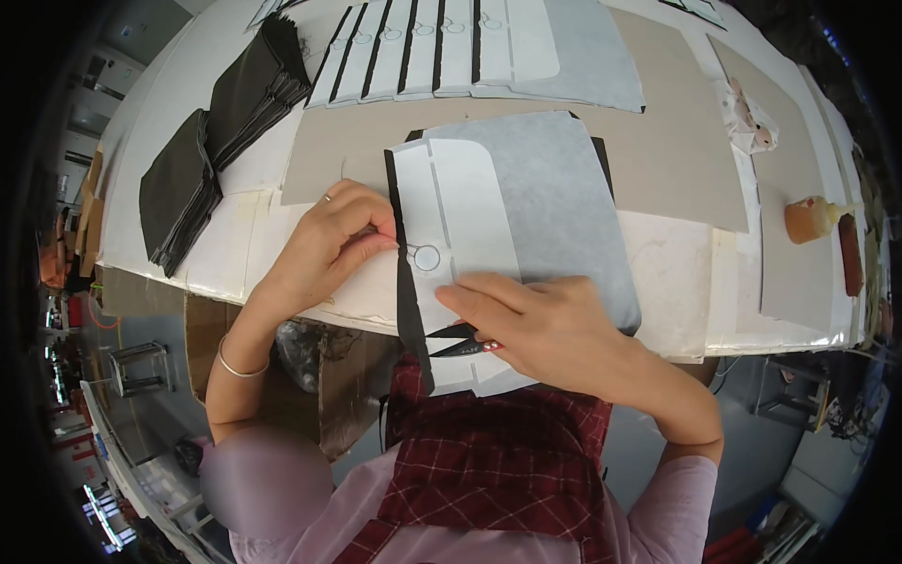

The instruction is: The person assembles dark fabric pieces by applying glue to a white paper template and pressing the fabric onto it. They use scissors to trim excess fabric around the template's edges and remove small circular cutouts. The process is repeated for multiple units, with finished pieces stacked on the table.

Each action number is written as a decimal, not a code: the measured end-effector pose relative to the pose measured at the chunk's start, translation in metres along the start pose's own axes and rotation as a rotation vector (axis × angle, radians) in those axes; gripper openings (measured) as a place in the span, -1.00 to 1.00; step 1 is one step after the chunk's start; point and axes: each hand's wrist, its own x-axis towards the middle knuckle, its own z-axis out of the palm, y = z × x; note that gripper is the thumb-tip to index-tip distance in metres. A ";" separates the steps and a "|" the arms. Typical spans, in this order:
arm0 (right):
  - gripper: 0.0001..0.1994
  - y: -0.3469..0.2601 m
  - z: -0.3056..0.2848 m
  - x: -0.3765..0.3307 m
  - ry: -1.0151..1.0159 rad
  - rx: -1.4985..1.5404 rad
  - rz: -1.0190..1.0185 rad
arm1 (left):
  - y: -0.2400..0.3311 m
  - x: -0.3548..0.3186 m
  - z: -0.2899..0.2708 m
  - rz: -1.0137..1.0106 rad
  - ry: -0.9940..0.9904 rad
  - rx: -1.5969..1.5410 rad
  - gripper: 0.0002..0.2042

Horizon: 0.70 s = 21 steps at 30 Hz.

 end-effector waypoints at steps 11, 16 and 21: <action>-0.57 0.036 -0.034 0.087 -0.385 -0.027 0.130 | -0.005 -0.001 0.009 0.012 0.114 -0.049 -0.91; -0.56 0.050 -0.026 0.110 -0.468 0.003 0.007 | -0.006 -0.001 0.010 0.032 0.127 -0.032 -0.90; -0.57 0.046 -0.026 0.124 -0.556 0.028 0.002 | -0.006 0.000 0.012 0.040 0.154 -0.022 -0.88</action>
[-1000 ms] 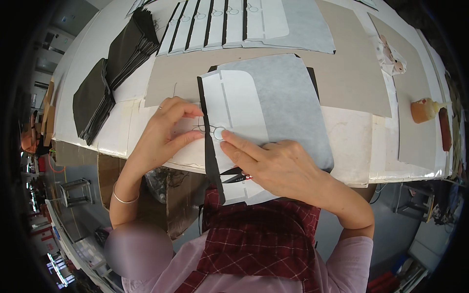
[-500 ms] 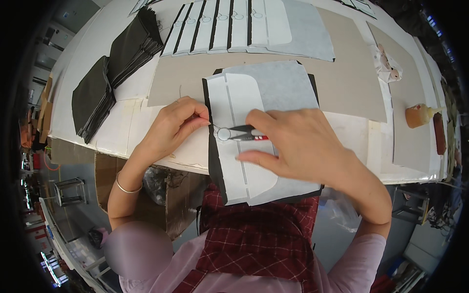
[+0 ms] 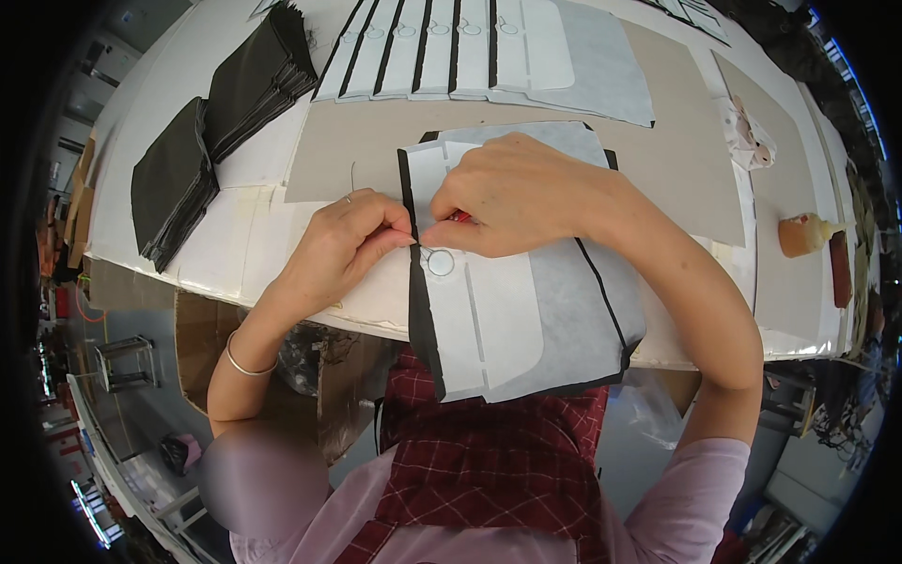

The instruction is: The person assembles dark fabric pieces by applying glue to a white paper template and pressing the fabric onto it. They use scissors to trim excess fabric around the template's edges and remove small circular cutouts. The process is repeated for multiple units, with finished pieces stacked on the table.

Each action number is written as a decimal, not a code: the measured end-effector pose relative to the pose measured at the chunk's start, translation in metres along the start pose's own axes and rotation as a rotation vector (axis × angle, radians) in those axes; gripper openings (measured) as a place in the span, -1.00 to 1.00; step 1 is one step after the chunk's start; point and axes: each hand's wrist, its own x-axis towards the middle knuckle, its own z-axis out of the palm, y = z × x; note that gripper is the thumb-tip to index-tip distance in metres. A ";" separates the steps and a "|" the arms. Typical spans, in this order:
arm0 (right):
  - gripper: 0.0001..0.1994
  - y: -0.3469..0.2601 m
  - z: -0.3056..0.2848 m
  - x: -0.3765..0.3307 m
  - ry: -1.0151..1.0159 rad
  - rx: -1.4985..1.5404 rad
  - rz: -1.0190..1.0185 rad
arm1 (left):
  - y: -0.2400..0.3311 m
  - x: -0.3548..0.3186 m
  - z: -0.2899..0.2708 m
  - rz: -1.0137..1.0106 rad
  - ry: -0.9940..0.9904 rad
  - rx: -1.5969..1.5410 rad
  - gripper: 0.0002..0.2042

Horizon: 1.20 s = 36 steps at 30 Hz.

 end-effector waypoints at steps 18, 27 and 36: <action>-0.66 0.022 -0.012 -0.085 0.235 0.206 0.300 | 0.044 -0.112 -0.098 -0.576 -0.149 0.507 -0.86; -0.56 -0.011 0.048 -0.168 0.474 0.308 0.785 | 0.067 -0.116 -0.003 -0.839 -0.400 -0.688 -0.66; -0.63 -0.018 0.072 -0.194 0.584 0.564 0.701 | 0.121 -0.013 0.010 -0.440 -0.365 -1.102 -0.60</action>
